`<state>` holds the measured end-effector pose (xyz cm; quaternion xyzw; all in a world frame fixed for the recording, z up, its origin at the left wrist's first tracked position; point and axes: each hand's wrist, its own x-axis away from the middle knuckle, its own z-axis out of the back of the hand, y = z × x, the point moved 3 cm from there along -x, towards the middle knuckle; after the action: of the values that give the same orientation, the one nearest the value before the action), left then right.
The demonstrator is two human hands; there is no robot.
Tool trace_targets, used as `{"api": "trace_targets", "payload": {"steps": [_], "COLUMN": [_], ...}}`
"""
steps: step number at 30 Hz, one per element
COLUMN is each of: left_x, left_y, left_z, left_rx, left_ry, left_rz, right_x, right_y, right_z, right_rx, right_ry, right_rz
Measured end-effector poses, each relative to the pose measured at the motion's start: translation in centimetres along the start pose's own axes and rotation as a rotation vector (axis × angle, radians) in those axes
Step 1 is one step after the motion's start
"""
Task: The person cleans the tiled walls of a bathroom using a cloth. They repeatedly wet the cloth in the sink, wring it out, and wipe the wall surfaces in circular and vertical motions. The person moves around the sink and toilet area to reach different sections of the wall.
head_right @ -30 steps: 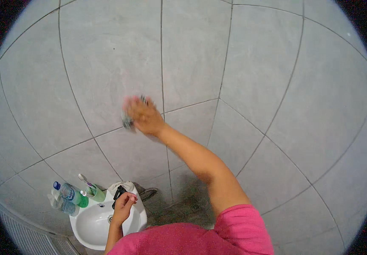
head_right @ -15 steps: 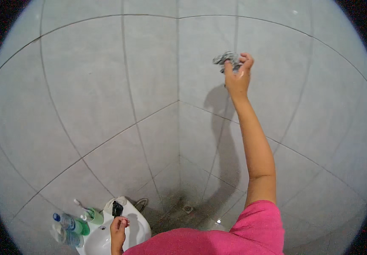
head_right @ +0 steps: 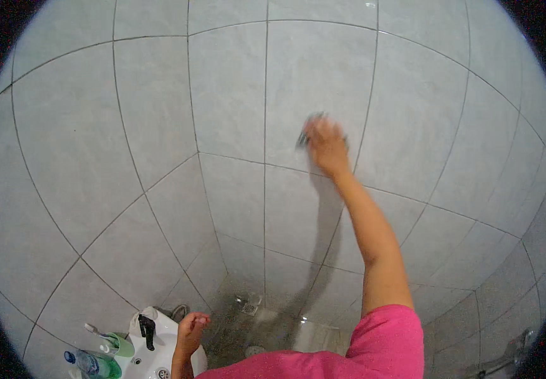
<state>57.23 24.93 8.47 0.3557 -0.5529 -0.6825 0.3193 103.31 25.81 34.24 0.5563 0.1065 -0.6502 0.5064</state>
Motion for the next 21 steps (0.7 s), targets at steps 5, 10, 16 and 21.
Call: {"api": "trace_targets", "payload": {"steps": [5,10,16,21], "left_x": [-0.3,-0.2,-1.6,-2.8], "left_y": [-0.8,-2.0,-1.2,-1.6], "left_z": [-2.4,-2.4,-4.0,-5.5], "left_rx": [0.046,0.097,0.067,0.027], "left_ry": [-0.198,-0.165,-0.189,-0.195], "left_rz": [0.005,0.093,0.047,0.005], "right_x": [14.8,7.3,-7.3,-7.5], "right_y": [-0.5,7.4,10.6,-0.1], "right_z": [-1.4,4.4,6.9,1.1], "right_rx": [-0.263,0.012,0.163,0.018], "right_ry": [-0.514,-0.101,0.399,0.138], "right_rz": [0.307,0.045,-0.383,-0.086]}}
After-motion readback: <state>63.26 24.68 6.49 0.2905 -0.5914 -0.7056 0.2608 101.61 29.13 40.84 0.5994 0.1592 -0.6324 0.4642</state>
